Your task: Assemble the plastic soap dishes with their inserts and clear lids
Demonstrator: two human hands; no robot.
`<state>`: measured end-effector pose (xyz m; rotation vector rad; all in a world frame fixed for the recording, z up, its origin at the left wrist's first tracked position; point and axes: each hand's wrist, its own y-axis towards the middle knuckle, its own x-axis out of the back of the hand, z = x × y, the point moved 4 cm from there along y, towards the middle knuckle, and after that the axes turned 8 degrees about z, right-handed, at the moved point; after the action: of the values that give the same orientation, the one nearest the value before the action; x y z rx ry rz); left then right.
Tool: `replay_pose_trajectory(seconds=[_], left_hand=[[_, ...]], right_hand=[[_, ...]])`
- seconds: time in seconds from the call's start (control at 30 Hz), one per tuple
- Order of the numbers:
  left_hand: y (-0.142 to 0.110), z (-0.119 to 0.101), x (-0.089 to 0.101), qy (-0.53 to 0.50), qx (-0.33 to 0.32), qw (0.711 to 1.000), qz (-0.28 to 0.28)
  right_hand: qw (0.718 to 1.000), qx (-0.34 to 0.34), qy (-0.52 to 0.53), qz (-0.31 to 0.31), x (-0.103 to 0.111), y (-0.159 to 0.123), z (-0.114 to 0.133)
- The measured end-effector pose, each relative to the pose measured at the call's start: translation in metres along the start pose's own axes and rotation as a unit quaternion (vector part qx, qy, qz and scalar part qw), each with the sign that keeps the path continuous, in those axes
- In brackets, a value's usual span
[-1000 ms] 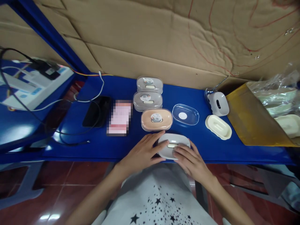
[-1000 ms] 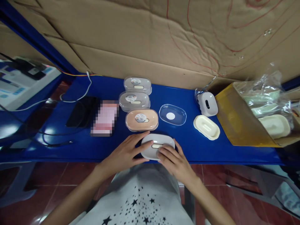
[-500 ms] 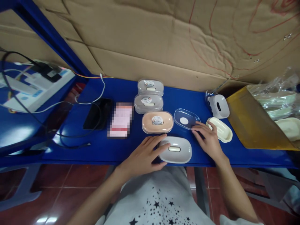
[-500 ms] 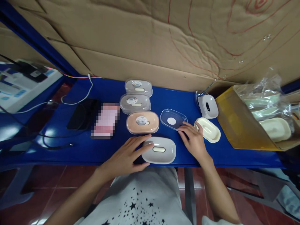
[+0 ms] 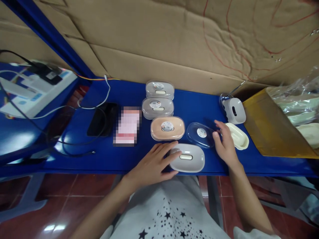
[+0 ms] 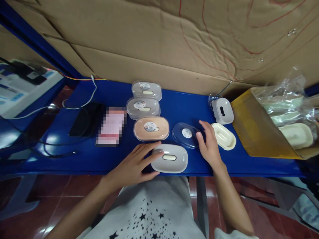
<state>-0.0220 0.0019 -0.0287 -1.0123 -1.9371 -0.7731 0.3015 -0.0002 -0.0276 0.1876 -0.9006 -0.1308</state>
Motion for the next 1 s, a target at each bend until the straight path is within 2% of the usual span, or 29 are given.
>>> replay_pose_trajectory(seconds=[0.1,0.17,0.33,0.5,0.7,0.83,1.0], left_hand=[[0.0,0.001,0.0,-0.009,0.007,1.0,0.003],[0.0,0.001,-0.001,-0.014,0.007,1.0,0.005],[-0.002,0.002,-0.002,-0.042,0.016,0.999,0.004],[-0.006,0.007,-0.007,-0.092,0.047,0.995,-0.002],[-0.007,0.01,-0.01,-0.125,0.061,0.99,0.002],[-0.007,0.009,-0.009,-0.102,0.06,0.993,0.014],[-0.007,0.01,-0.009,-0.091,0.046,0.995,0.007]], right_hand=[[0.989,0.06,-0.063,0.122,-0.006,-0.006,0.008],[0.982,0.08,-0.08,0.153,-0.008,-0.011,0.01],[0.992,0.063,-0.032,0.102,0.001,-0.024,0.016],[0.971,0.135,0.058,0.186,-0.004,-0.051,0.049],[0.96,0.204,0.02,0.191,-0.017,-0.064,0.075],[0.955,0.224,-0.025,0.193,-0.022,-0.062,0.079],[0.948,0.263,-0.078,0.16,-0.027,-0.066,0.081]])
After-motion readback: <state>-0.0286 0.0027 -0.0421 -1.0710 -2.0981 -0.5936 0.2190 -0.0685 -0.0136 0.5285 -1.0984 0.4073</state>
